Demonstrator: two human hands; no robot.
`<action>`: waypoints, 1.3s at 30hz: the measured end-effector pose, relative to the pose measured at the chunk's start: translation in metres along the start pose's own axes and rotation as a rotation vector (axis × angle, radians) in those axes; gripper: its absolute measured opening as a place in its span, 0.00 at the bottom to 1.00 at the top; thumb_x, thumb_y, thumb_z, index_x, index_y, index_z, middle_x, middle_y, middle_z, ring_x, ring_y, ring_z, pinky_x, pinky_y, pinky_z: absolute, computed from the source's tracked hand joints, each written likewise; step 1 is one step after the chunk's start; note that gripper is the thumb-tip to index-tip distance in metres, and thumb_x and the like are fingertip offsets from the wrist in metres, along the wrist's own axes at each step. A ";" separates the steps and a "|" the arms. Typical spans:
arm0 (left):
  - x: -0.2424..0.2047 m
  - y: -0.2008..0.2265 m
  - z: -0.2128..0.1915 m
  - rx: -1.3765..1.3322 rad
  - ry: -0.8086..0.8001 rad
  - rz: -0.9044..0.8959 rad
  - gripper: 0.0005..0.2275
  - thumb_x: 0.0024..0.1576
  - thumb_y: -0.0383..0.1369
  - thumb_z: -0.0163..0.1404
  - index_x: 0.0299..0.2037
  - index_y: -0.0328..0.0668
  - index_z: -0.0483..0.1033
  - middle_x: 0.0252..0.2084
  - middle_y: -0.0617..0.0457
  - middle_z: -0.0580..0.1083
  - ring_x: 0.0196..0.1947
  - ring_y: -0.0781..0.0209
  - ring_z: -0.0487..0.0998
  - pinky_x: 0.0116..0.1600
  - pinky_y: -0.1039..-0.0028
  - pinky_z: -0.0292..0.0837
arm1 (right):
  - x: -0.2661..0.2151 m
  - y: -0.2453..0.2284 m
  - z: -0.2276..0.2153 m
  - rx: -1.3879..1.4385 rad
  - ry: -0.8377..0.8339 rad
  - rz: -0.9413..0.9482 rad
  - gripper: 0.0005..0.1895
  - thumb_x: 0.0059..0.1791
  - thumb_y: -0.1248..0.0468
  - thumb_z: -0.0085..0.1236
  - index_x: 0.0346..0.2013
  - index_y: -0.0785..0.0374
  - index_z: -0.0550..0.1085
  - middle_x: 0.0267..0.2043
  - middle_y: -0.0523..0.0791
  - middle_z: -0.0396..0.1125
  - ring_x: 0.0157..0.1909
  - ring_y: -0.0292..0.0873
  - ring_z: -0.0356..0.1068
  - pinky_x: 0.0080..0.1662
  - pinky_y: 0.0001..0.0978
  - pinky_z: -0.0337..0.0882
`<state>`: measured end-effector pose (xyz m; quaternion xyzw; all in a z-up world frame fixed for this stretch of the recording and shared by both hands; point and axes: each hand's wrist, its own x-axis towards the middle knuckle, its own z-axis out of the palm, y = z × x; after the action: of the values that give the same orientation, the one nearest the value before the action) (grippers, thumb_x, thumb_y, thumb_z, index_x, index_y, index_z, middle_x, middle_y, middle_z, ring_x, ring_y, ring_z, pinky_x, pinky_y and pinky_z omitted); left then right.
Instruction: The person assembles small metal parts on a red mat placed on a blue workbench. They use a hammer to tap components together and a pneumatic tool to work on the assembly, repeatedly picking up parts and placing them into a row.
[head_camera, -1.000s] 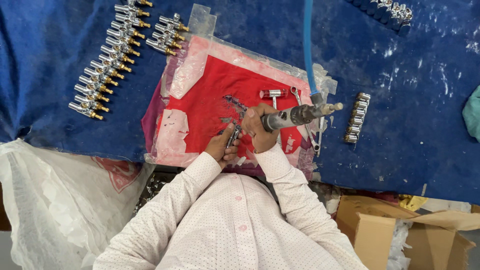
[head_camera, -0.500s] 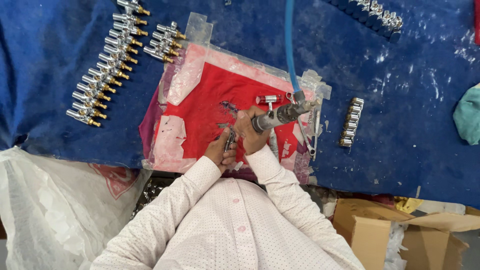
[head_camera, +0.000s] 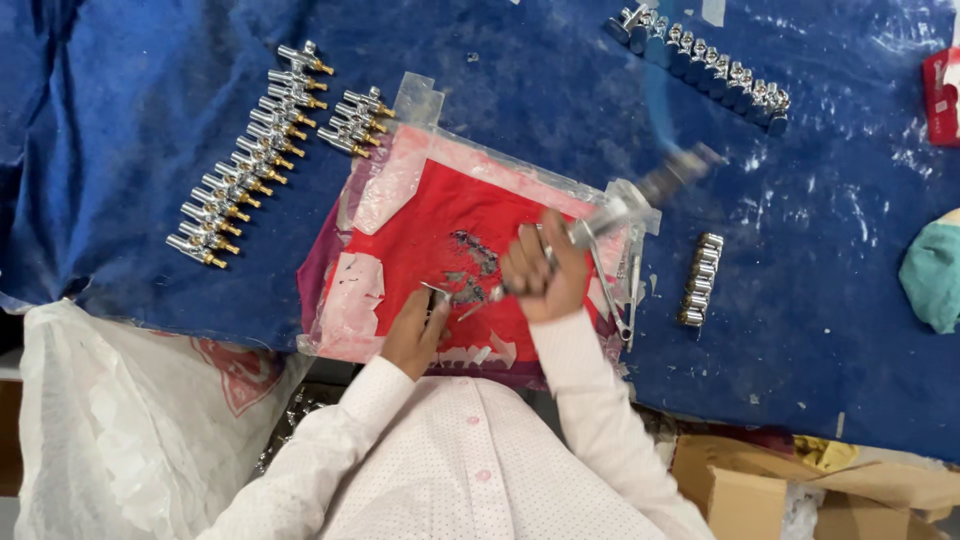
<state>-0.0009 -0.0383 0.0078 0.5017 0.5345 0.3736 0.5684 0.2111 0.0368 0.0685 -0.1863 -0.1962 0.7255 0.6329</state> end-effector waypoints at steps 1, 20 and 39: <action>-0.005 0.012 -0.007 0.069 0.013 0.053 0.14 0.62 0.38 0.51 0.48 0.34 0.69 0.35 0.53 0.73 0.28 0.63 0.78 0.34 0.73 0.73 | 0.018 0.000 -0.016 0.096 0.097 0.132 0.10 0.59 0.62 0.52 0.34 0.57 0.65 0.21 0.39 0.60 0.20 0.33 0.60 0.26 0.27 0.66; 0.022 0.050 0.011 0.193 -0.214 0.128 0.09 0.56 0.25 0.58 0.46 0.34 0.79 0.44 0.43 0.78 0.40 0.58 0.78 0.45 0.70 0.76 | -0.085 0.006 0.014 -0.593 0.298 0.302 0.12 0.53 0.67 0.59 0.49 0.69 0.73 0.39 0.47 0.70 0.33 0.36 0.74 0.36 0.28 0.76; 0.089 0.011 -0.021 0.331 0.134 0.051 0.13 0.61 0.32 0.53 0.55 0.38 0.75 0.44 0.52 0.79 0.41 0.62 0.78 0.47 0.73 0.73 | 0.198 -0.176 -0.193 -1.904 0.646 -0.363 0.17 0.45 0.78 0.57 0.41 0.57 0.82 0.55 0.44 0.71 0.49 0.46 0.73 0.50 0.35 0.75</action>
<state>-0.0073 0.0535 -0.0005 0.5760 0.6124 0.3274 0.4313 0.4341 0.2636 -0.0093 -0.7663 -0.5366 0.0767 0.3450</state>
